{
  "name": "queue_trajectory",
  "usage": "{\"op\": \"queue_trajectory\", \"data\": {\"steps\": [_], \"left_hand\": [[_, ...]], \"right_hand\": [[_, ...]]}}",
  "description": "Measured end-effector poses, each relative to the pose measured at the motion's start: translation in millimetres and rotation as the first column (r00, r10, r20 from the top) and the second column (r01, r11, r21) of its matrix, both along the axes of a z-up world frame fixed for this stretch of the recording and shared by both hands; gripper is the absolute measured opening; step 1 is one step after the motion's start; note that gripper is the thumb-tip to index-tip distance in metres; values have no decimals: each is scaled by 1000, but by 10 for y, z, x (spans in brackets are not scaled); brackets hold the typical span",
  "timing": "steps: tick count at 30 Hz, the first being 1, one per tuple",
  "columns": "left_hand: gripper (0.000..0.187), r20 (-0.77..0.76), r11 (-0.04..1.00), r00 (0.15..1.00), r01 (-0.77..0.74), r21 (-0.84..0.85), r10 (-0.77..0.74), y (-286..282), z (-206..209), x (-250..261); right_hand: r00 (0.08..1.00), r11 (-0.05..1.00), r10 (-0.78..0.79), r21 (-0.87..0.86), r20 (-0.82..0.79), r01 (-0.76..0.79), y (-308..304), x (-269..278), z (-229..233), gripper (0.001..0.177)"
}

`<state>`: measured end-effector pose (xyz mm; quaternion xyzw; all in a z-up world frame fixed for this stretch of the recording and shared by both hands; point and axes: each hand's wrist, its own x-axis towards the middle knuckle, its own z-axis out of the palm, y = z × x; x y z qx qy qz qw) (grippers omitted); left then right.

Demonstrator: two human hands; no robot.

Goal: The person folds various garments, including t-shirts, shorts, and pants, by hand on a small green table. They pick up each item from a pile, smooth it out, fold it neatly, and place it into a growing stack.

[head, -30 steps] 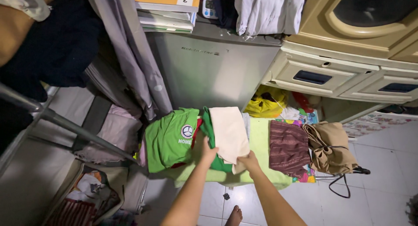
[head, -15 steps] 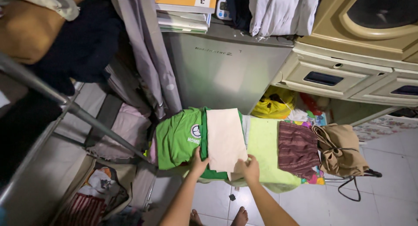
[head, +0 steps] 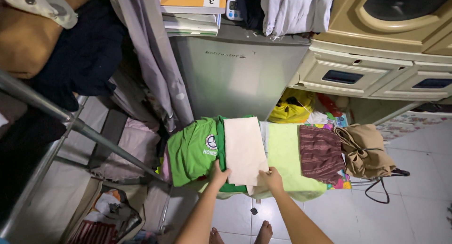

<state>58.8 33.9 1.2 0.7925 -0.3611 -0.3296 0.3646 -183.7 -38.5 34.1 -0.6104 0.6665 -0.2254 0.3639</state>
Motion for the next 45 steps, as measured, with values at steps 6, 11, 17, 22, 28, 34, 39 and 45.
{"op": "queue_trajectory", "data": {"steps": [6,11,17,22,28,34,39,45], "left_hand": [[82,50,999,997,50,22,-51,-58,-19,-24],[85,83,982,980,174,68,-179,-17,10,27],[87,3,975,980,198,102,-199,39,65,33],[82,-79,986,986,142,-89,-149,20,132,92],[71,-174,958,981,36,-284,-89,23,171,97],[70,128,992,992,33,-119,-18,295,228,30],[64,473,973,876,183,-142,-96,286,253,-159],[74,393,898,809,420,133,-437,373,320,-166]], "right_hand": [[999,997,3,-72,-36,-5,-43,78,43,42],[985,989,-147,-47,-93,143,349,-128,43,37],[988,994,-92,43,-127,98,360,-68,22,49],[998,998,34,-62,58,-31,202,63,76,74],[965,961,239,-166,108,-219,158,194,96,87],[961,973,194,-88,-196,-215,262,246,98,98],[838,797,307,-359,-452,-485,349,487,143,98],[653,794,581,161,-486,-587,493,839,519,93]]}}
